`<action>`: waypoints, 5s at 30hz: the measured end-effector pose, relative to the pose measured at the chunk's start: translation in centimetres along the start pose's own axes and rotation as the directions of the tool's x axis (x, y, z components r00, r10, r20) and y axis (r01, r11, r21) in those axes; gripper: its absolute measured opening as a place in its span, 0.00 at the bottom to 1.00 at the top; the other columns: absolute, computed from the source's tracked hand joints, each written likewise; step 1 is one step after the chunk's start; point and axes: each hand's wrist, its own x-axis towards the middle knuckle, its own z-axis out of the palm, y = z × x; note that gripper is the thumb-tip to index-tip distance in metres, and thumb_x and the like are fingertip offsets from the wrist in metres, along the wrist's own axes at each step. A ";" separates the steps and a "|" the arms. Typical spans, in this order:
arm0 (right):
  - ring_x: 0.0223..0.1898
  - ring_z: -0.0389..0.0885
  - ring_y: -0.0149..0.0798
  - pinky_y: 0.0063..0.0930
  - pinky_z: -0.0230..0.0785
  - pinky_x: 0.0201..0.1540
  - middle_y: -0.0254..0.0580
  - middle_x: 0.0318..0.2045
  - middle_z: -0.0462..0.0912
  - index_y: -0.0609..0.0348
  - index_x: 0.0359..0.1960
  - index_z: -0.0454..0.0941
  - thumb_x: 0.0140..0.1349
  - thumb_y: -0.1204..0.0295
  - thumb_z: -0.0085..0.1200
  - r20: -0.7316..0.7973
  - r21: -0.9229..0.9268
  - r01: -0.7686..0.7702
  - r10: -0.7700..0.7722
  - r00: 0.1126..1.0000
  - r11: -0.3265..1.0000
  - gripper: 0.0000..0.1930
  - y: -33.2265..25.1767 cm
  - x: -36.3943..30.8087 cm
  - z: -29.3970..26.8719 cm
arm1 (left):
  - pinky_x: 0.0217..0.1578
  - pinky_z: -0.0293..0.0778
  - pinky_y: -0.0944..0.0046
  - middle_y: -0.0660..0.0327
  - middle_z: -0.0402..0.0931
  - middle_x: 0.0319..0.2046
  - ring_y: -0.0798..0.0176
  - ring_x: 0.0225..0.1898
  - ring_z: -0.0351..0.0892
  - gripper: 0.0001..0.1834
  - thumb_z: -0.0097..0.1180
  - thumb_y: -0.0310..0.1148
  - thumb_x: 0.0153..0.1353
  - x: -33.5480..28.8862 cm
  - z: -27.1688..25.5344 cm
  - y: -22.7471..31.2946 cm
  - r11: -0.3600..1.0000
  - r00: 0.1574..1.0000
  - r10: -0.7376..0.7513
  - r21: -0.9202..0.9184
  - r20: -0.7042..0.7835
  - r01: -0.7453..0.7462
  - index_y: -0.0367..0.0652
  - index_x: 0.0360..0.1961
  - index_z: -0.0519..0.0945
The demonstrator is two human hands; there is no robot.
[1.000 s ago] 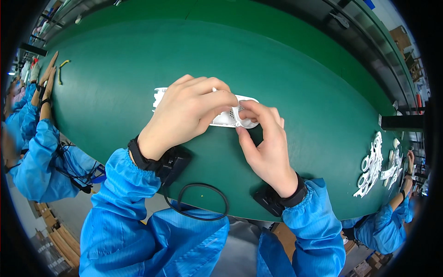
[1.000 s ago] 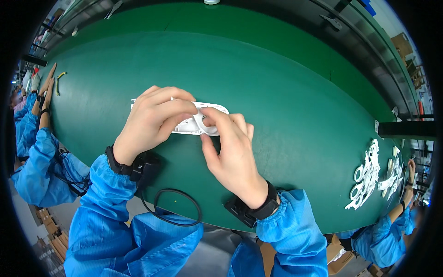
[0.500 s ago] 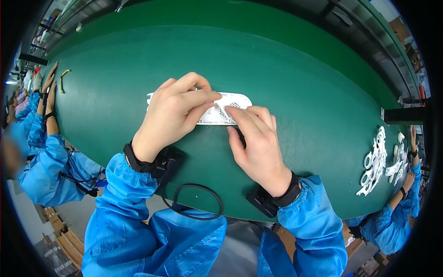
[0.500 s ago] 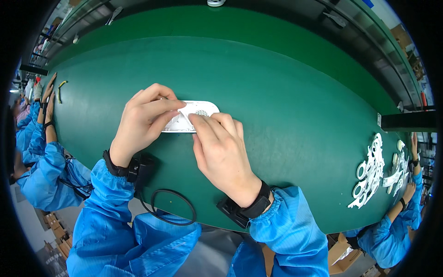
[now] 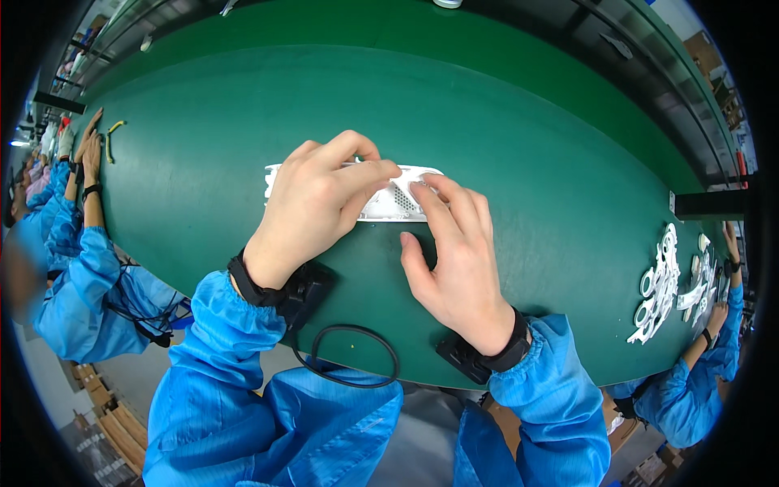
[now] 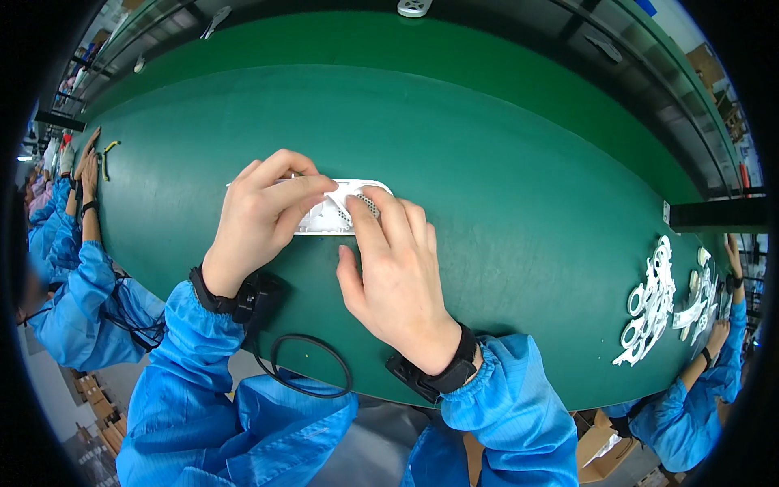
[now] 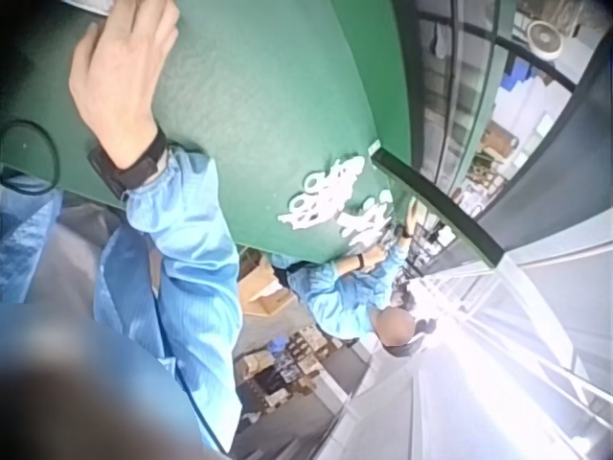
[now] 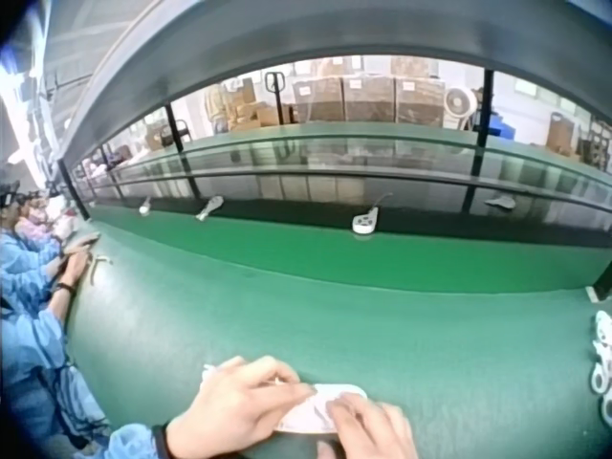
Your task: Assembling small white plastic components at a factory workstation on a conveyor line.
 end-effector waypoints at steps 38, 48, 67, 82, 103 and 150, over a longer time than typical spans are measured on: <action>0.58 0.70 0.50 0.46 0.55 0.59 0.52 0.54 0.74 0.69 0.53 0.70 0.49 0.70 0.62 0.033 -0.160 -0.033 0.038 0.999 0.987 0.29 -0.6 0.7 0.1 | 0.34 0.70 0.60 0.64 0.78 0.38 0.59 0.31 0.75 0.12 0.64 0.27 0.48 0.1 -0.6 0.1 1.000 0.996 -0.014 -0.011 0.089 0.015 0.44 0.37 0.85; 0.61 0.69 0.45 0.45 0.58 0.61 0.44 0.58 0.76 0.65 0.55 0.76 0.52 0.73 0.60 0.213 -0.079 0.180 -0.160 0.964 0.981 0.26 2.1 0.1 -1.9 | 0.33 0.71 0.59 0.62 0.78 0.41 0.57 0.31 0.77 0.24 0.72 0.38 0.36 0.2 -0.8 -0.4 0.994 0.981 0.108 0.017 0.158 -0.112 0.45 0.39 0.84; 0.63 0.69 0.43 0.43 0.62 0.59 0.41 0.58 0.77 0.63 0.54 0.77 0.53 0.71 0.60 0.241 -0.192 0.208 -0.160 0.957 0.959 0.24 2.1 -0.1 -2.2 | 0.39 0.77 0.59 0.59 0.81 0.42 0.54 0.36 0.82 0.22 0.72 0.33 0.40 0.2 -0.4 -0.7 0.999 0.982 0.037 0.005 0.185 -0.038 0.43 0.41 0.86; 0.41 0.83 0.55 0.41 0.75 0.44 0.57 0.36 0.84 0.65 0.36 0.83 0.60 0.78 0.55 -0.311 -0.227 0.036 -0.107 0.944 0.973 0.06 13.0 8.0 -3.8 | 0.36 0.71 0.70 0.62 0.81 0.31 0.70 0.34 0.76 0.10 0.56 0.30 0.64 -0.1 1.0 -11.1 0.807 0.834 -0.491 -0.491 -0.252 0.327 0.35 0.37 0.84; 0.55 0.77 0.52 0.40 0.69 0.57 0.52 0.50 0.81 0.61 0.58 0.74 0.57 0.65 0.59 -0.500 -0.460 -0.504 0.255 0.828 0.731 0.26 17.2 -6.7 -21.5 | 0.41 0.65 0.73 0.68 0.77 0.31 0.73 0.36 0.70 0.11 0.53 0.32 0.67 0.0 1.1 -13.7 0.761 0.858 -0.502 -0.527 -0.110 0.378 0.35 0.39 0.83; 0.35 0.75 0.41 0.33 0.62 0.44 0.37 0.30 0.79 0.56 0.37 0.82 0.50 0.79 0.52 0.187 0.056 0.050 -0.060 0.981 0.997 0.13 6.8 5.1 -2.9 | 0.44 0.71 0.64 0.60 0.82 0.33 0.65 0.39 0.75 0.10 0.56 0.31 0.61 0.3 -0.5 -11.0 0.871 0.910 -0.412 -0.309 -0.036 0.382 0.38 0.38 0.85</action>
